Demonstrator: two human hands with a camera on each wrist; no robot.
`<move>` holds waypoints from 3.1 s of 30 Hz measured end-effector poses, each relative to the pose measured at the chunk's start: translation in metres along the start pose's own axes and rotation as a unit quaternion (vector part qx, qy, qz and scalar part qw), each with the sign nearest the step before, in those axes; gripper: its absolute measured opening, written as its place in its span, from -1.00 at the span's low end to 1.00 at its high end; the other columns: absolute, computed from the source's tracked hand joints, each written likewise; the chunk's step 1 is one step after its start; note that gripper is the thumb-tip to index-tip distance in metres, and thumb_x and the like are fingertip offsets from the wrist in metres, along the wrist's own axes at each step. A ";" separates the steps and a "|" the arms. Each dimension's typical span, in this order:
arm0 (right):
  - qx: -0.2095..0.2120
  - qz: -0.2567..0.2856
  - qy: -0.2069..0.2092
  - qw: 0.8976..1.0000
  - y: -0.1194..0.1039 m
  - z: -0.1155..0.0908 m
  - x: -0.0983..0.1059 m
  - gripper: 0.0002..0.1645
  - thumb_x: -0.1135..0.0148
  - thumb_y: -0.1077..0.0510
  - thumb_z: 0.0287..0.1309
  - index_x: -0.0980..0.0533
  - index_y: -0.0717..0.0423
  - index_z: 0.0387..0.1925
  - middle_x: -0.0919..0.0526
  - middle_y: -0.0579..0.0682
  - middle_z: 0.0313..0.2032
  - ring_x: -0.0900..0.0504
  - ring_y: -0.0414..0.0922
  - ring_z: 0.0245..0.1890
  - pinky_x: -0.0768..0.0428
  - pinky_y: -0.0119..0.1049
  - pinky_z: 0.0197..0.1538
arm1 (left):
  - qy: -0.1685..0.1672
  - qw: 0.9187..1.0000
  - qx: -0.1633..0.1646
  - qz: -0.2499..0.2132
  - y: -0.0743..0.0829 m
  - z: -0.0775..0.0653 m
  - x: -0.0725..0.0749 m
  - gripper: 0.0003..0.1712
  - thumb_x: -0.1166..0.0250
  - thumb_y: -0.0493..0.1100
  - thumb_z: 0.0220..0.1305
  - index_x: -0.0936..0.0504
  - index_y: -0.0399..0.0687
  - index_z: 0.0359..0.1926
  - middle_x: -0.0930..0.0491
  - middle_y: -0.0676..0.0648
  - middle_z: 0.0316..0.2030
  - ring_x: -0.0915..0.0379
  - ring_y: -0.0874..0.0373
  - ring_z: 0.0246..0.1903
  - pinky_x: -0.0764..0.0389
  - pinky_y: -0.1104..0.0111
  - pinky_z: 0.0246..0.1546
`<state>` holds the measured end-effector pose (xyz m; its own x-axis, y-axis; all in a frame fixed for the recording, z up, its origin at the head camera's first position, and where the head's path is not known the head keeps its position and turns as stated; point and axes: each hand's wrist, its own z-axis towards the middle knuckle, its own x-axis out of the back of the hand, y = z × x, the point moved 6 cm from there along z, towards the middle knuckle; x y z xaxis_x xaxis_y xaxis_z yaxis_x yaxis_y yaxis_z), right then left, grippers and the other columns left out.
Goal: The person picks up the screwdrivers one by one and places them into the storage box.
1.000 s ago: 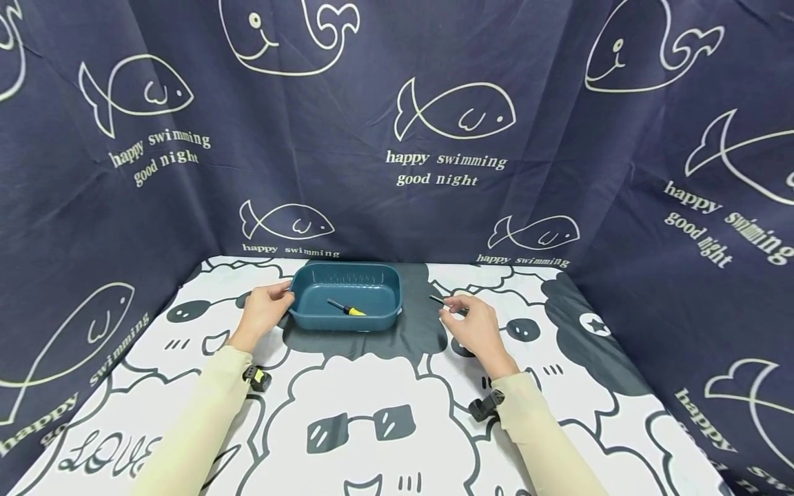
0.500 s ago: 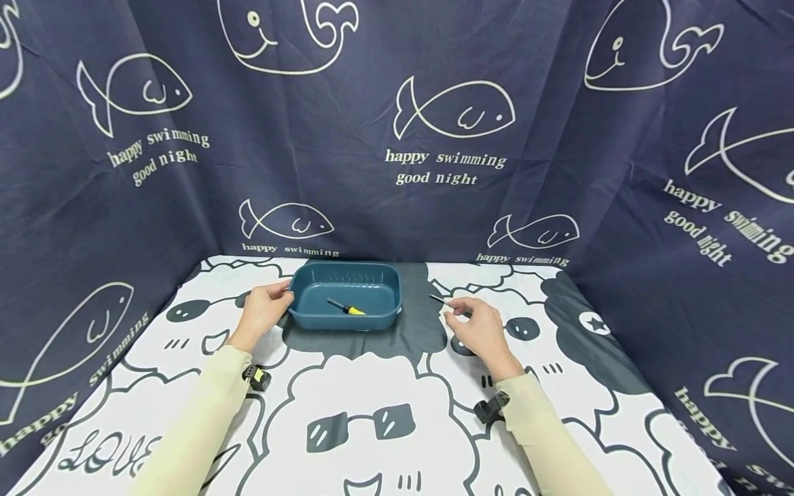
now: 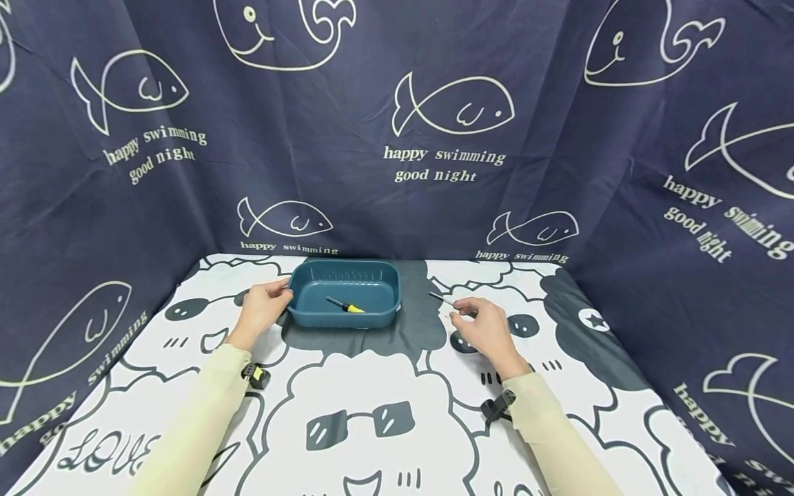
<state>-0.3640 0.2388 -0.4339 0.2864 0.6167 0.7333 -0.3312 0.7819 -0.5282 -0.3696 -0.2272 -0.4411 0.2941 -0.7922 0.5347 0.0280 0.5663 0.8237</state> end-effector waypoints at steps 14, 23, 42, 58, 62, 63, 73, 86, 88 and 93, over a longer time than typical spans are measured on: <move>-0.014 -0.004 -0.002 1.000 0.012 -0.005 0.004 -0.71 -0.41 0.09 0.14 -0.75 0.07 -0.10 -0.78 -0.07 -0.35 -0.67 0.06 -0.24 -0.50 -0.11 -0.12 | 0.005 1.000 -0.006 0.005 0.002 -0.002 0.001 -0.47 -0.20 -0.13 0.33 -0.63 -0.17 0.28 -0.78 -0.20 -0.09 -0.70 -0.07 0.00 -0.60 0.04 0.11; -0.016 -0.014 -0.005 1.000 0.022 -0.008 0.006 -0.73 -0.42 0.06 0.15 -0.75 0.03 -0.11 -0.78 -0.07 -0.34 -0.59 -0.09 -0.39 -0.45 -0.16 -0.21 | 0.007 1.000 -0.014 0.006 0.005 -0.003 0.001 -0.48 -0.19 -0.15 0.34 -0.64 -0.20 0.28 -0.79 -0.21 -0.11 -0.70 -0.09 -0.01 -0.60 0.02 0.10; -0.020 -0.028 -0.012 0.999 0.039 -0.015 0.021 -0.74 -0.43 0.05 0.16 -0.75 0.02 -0.12 -0.78 -0.07 -0.32 -0.49 -0.21 -0.55 -0.40 -0.27 -0.38 | 0.002 1.000 0.001 -0.001 0.004 -0.002 0.002 -0.48 -0.19 -0.13 0.36 -0.63 -0.13 0.30 -0.78 -0.18 -0.08 -0.68 0.00 -0.06 -0.61 0.12 0.02; -0.033 -0.047 -0.037 0.998 0.051 -0.019 0.024 -0.79 -0.45 -0.01 0.16 -0.78 0.00 -0.23 -0.81 0.00 -0.27 -0.72 0.08 -0.21 -0.53 -0.05 -0.16 | 0.005 1.000 -0.002 -0.002 0.002 -0.003 0.001 -0.47 -0.19 -0.12 0.34 -0.63 -0.16 0.29 -0.78 -0.19 -0.07 -0.69 -0.06 0.01 -0.59 0.05 0.10; -0.039 -0.051 -0.053 0.997 0.054 -0.020 0.023 -0.76 -0.47 -0.03 0.15 -0.78 0.00 -0.22 -0.80 -0.08 -0.34 -0.70 0.01 -0.25 -0.51 -0.07 -0.14 | 0.004 1.000 -0.001 -0.002 0.002 -0.003 0.000 -0.47 -0.19 -0.12 0.34 -0.63 -0.16 0.29 -0.78 -0.20 -0.06 -0.69 -0.06 0.00 -0.60 0.05 0.09; -0.041 -0.050 -0.058 0.996 0.055 -0.020 0.022 -0.75 -0.48 -0.03 0.14 -0.78 0.01 -0.21 -0.80 -0.09 -0.35 -0.70 0.00 -0.26 -0.50 -0.08 -0.14 | 0.003 1.000 -0.001 -0.002 0.003 -0.003 0.000 -0.47 -0.19 -0.13 0.34 -0.63 -0.16 0.29 -0.78 -0.20 -0.06 -0.69 -0.06 0.00 -0.60 0.05 0.08; -0.052 -0.057 -0.080 0.994 0.066 -0.018 0.018 -0.76 -0.51 0.00 0.08 -0.77 -0.02 -0.21 -0.74 -0.13 -0.39 -0.58 -0.11 -0.35 -0.44 -0.15 -0.19 | -0.002 1.000 0.000 -0.001 0.003 -0.004 0.000 -0.48 -0.19 -0.14 0.36 -0.62 -0.17 0.30 -0.78 -0.20 -0.05 -0.69 -0.04 0.01 -0.61 0.06 0.08; -0.047 -0.059 -0.079 0.994 0.069 -0.018 0.017 -0.79 -0.51 0.03 0.08 -0.77 0.00 -0.23 -0.73 -0.13 -0.40 -0.58 -0.11 -0.34 -0.46 -0.11 -0.17 | -0.006 1.000 0.002 -0.001 0.003 -0.004 -0.001 -0.46 -0.17 -0.12 0.36 -0.60 -0.19 0.31 -0.77 -0.22 -0.03 -0.69 -0.05 0.01 -0.62 0.06 0.08; -0.048 -0.059 -0.079 0.994 0.068 -0.018 0.017 -0.79 -0.51 0.04 0.08 -0.77 0.01 -0.23 -0.73 -0.13 -0.40 -0.59 -0.11 -0.34 -0.47 -0.11 -0.17 | -0.007 1.000 0.003 -0.003 0.003 -0.004 0.000 -0.46 -0.17 -0.13 0.36 -0.60 -0.20 0.31 -0.76 -0.23 -0.02 -0.69 -0.06 0.02 -0.62 0.06 0.08; -0.050 -0.058 -0.078 0.994 0.067 -0.018 0.017 -0.79 -0.51 0.05 0.09 -0.77 0.02 -0.23 -0.73 -0.12 -0.40 -0.59 -0.11 -0.34 -0.46 -0.11 -0.17 | -0.009 1.000 0.006 -0.006 0.004 -0.003 0.000 -0.46 -0.17 -0.14 0.38 -0.59 -0.21 0.32 -0.75 -0.25 0.00 -0.68 -0.07 0.03 -0.62 0.05 0.10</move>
<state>-0.3652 0.3033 -0.4643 0.1714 0.5058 0.8454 -0.2112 0.8570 -0.4700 -0.3661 -0.2243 -0.4378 0.2757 -0.8036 0.5275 0.0209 0.5536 0.8325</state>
